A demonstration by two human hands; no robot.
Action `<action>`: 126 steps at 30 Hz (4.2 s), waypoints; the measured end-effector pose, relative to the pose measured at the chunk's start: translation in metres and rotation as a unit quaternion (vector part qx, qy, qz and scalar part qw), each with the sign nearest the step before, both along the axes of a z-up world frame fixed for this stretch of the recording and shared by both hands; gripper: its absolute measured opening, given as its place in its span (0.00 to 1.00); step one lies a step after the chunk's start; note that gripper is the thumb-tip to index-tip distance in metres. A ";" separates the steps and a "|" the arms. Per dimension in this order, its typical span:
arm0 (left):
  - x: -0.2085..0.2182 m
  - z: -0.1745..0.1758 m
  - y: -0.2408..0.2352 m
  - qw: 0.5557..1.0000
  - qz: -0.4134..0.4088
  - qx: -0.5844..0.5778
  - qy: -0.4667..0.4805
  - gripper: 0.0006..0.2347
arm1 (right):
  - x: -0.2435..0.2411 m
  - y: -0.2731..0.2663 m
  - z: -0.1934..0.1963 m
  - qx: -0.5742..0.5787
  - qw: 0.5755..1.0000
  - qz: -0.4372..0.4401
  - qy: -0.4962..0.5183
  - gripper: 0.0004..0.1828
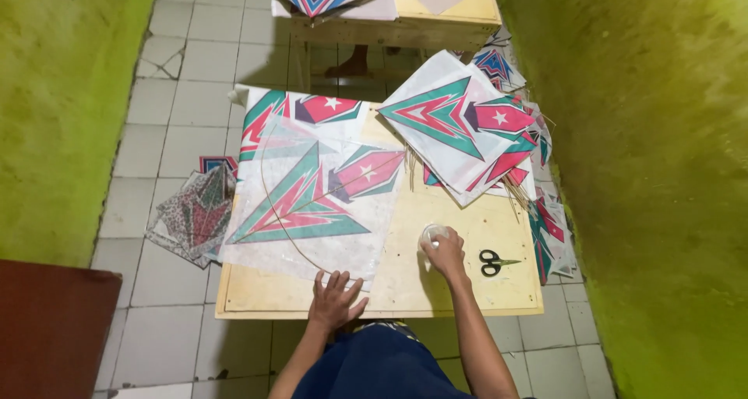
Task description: Finalizing the assembly of a kite by applying glue to the edges of the sail and folding it over the frame.
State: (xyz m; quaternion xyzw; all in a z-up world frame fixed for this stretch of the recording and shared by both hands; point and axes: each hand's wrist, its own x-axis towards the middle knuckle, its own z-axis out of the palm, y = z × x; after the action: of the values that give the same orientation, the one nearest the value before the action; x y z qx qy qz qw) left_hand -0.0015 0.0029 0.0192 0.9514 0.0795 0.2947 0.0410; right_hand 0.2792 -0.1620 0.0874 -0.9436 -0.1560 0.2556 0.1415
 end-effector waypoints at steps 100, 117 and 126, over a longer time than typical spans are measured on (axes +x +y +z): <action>-0.010 -0.004 0.041 0.979 -0.188 0.047 0.065 0.32 | -0.074 0.026 -0.065 0.325 0.882 0.292 -0.180 0.21; 0.000 -0.006 0.039 0.980 -0.174 -0.023 0.095 0.28 | -0.082 0.025 -0.020 0.417 0.688 0.478 -0.352 0.14; -0.002 -0.003 0.038 0.983 -0.167 0.012 0.070 0.28 | -0.090 0.018 -0.028 0.400 0.695 0.490 -0.341 0.14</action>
State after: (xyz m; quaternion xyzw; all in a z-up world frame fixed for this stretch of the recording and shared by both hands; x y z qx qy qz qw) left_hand -0.0038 0.0412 0.0160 0.9699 -0.0815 0.2177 0.0726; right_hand 0.1889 -0.1435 0.0590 -0.6104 -0.7212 -0.1373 0.2976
